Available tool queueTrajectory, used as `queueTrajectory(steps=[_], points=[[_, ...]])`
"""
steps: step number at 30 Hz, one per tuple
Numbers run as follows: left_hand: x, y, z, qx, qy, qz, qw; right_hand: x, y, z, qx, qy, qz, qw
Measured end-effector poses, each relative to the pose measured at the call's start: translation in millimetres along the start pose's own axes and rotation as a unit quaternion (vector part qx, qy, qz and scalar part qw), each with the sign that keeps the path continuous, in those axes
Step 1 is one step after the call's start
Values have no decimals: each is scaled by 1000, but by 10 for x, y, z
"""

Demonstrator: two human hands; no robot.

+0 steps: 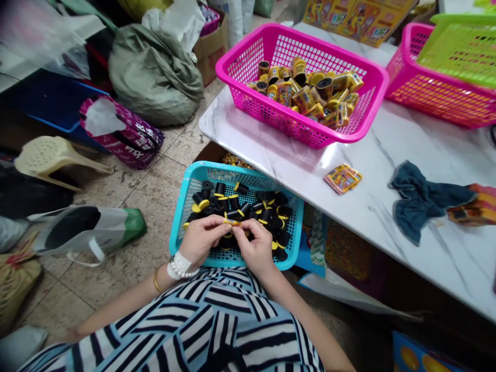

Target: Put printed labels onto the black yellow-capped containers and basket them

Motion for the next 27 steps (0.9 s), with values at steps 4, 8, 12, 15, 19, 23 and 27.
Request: queueTrajectory(steps=[4,8,12,15,19,23,27], points=[[86,54,-120,3,58,-18,998,-190,-148,90,-129,-29,-38,990],[355,123,-437,61,80,17,995,-429,-526,101,-70,-9,-81,994],[528,149,-674,120,119,21,985,-647,-753,669,-85,204,-225,949],[525,136,-704,117,148,-11,982,-594,-777,1044,-131,268,-263,917],[466,87,-669,81,176,-38,980,-484,-764,777,-83,145,-228,959],[389,-20,-563,47,203,-53,977,-207,-718,246,-67,-106,-40,991],[309,-155,-349,22,222,-74,972,-197,-534,9,-75,-282,21,956]])
Point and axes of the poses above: each hand's wrist, its own y-axis away from the middle knuckle, its own z-axis out of the palm, x = y × z, the point moved 8 cm from there along -y, towards the middle knuckle, and after that the axes turned 11 degrees about y, right-handed, at the moved point
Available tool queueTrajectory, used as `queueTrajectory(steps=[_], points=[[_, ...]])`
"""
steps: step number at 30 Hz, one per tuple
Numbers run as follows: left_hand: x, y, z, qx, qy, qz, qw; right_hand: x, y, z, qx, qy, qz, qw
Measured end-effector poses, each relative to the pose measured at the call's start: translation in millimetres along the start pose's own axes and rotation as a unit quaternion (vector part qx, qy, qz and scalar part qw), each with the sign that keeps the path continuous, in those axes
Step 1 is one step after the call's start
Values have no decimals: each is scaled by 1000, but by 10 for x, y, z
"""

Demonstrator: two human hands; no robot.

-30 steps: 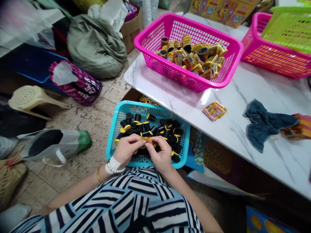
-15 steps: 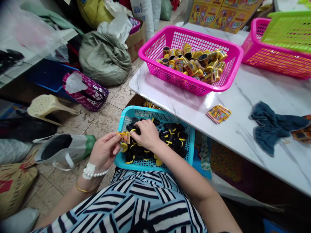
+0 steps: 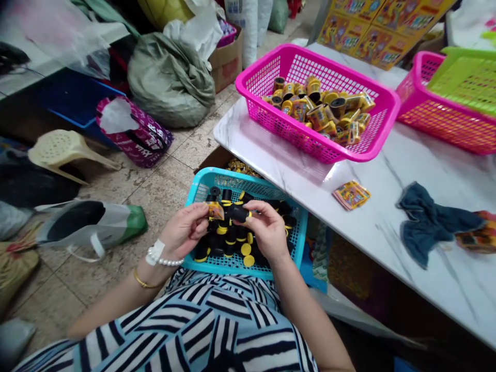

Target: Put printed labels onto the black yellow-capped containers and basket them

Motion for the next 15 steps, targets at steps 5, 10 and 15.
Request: queueTrajectory(steps=[5,10,15], points=[[-125,-115,208,-23,-5,-18,1000,-141,114,-16,-13,23,-70,997],[-217,-130,269,-34,-5,-52,998,-189,99,-96,21,78,-99,992],[-268,-139,309,-69,18,-70,995,-429,187,-74,45,261,-178,948]])
Point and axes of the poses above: each hand's wrist, its own y-axis away from the middle knuckle, its own z-axis out of the palm, x = y × z, the point moved 8 cm from there along -y, towards the middle knuckle, and after that the axes turned 11 degrees about y, right-handed, at the moved point
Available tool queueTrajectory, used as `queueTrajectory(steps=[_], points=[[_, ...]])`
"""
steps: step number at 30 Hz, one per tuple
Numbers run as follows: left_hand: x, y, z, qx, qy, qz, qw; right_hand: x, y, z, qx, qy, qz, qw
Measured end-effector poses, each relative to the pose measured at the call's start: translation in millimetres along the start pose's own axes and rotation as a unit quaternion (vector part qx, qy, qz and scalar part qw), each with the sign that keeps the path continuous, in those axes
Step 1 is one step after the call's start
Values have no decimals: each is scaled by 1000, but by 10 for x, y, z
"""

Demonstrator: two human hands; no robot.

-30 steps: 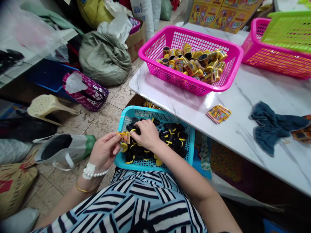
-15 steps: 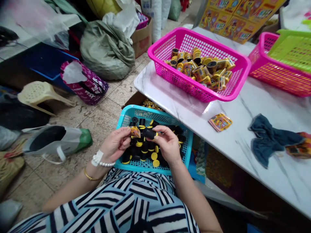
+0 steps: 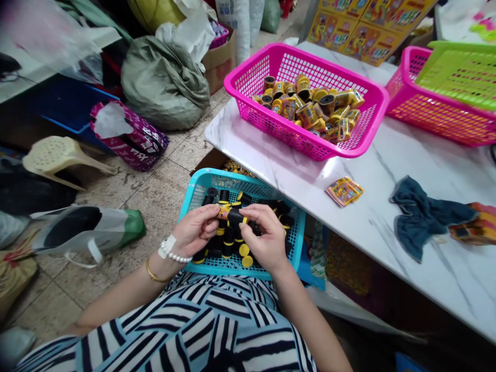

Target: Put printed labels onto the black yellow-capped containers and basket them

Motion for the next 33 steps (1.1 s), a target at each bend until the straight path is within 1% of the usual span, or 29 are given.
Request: queueTrajectory(steps=[2,3,4,6,8,10,11,12,13,15,16,18,20,21,23,24,26,28,30,32,33], points=[[1,-3,-1,-4,-4,2,1000,-127,20,5,-6,76,-53,996],[11,0,-7,0,-8,9,1000,-162,32,14,-7,95,-68,993],[28,8,-14,5,-14,20,1000,-170,41,24,-5,96,-69,993],[75,37,-31,19,-27,51,998,-99,52,69,-9,39,-30,999],[118,78,-49,29,-44,78,996,26,70,193,-52,-71,35,995],[134,113,-73,32,-61,89,994,117,111,364,-126,-175,93,972],[130,127,-91,33,-68,86,993,141,133,426,-156,-208,112,959],[119,137,-111,34,-74,79,994,160,149,459,-173,-226,126,950],[103,144,-132,34,-77,68,994,178,156,461,-175,-236,137,946],[83,159,-166,35,-76,53,995,214,151,401,-147,-243,151,947],[93,169,-180,38,-70,57,995,230,148,359,-126,-246,157,948],[151,194,-194,48,-56,88,993,252,156,290,-94,-256,165,948],[186,214,-165,38,-57,107,992,257,175,255,-81,-260,164,948],[172,215,-128,19,-70,98,992,252,186,253,-83,-256,161,949],[98,205,-35,-31,-120,61,990,228,201,268,-101,-233,141,957],[61,196,3,-52,-150,47,986,211,202,273,-109,-210,124,964],[25,158,55,-71,-206,48,975,185,184,255,-106,-139,84,981],[21,90,105,-73,-246,70,964,175,152,199,-78,-57,52,994],[-3,-1,179,-84,-262,81,958,163,123,126,-44,1,29,999],[-63,-100,265,-107,-252,64,960,138,102,37,-13,40,8,999],[-105,-146,298,-117,-239,43,963,123,97,-9,1,58,-3,998]])
Point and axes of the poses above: each hand's wrist, its own y-axis away from the middle knuckle, its own z-axis out of the palm, x = y × z, the point moved 8 cm from there along -y, towards the middle knuckle, and after that the axes turned 11 degrees about y, right-handed, at the moved point
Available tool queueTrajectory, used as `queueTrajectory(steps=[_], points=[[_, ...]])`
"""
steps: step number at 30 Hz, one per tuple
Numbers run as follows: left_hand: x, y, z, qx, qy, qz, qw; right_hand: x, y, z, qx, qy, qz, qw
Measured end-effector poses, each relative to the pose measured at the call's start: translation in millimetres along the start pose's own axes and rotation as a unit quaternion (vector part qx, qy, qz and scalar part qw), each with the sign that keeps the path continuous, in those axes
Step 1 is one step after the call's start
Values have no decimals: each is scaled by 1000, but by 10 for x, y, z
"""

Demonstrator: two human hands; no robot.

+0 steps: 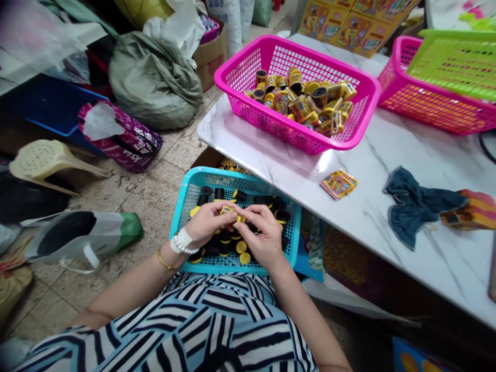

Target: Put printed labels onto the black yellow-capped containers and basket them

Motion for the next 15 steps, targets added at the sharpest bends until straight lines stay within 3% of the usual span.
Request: queueTrajectory(steps=[4,6,11,15], points=[[-108,-102,68,-19,50,-80,995,-10,-1,-159,30,43,-28,998],[-102,-91,73,-22,51,-85,995,-18,12,-202,28,42,-43,998],[19,60,146,-53,-28,-22,998,-128,100,-291,36,46,-66,996],[140,188,224,-50,-146,62,986,-131,196,-313,49,11,-7,999]])
Point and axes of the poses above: each hand's wrist, its own y-axis away from the middle knuckle, its own z-axis out of the palm, x = y × z, the point moved 8 cm from there along -y, towards the middle knuckle, and after that the axes turned 11 degrees about y, right-handed, at the moved point
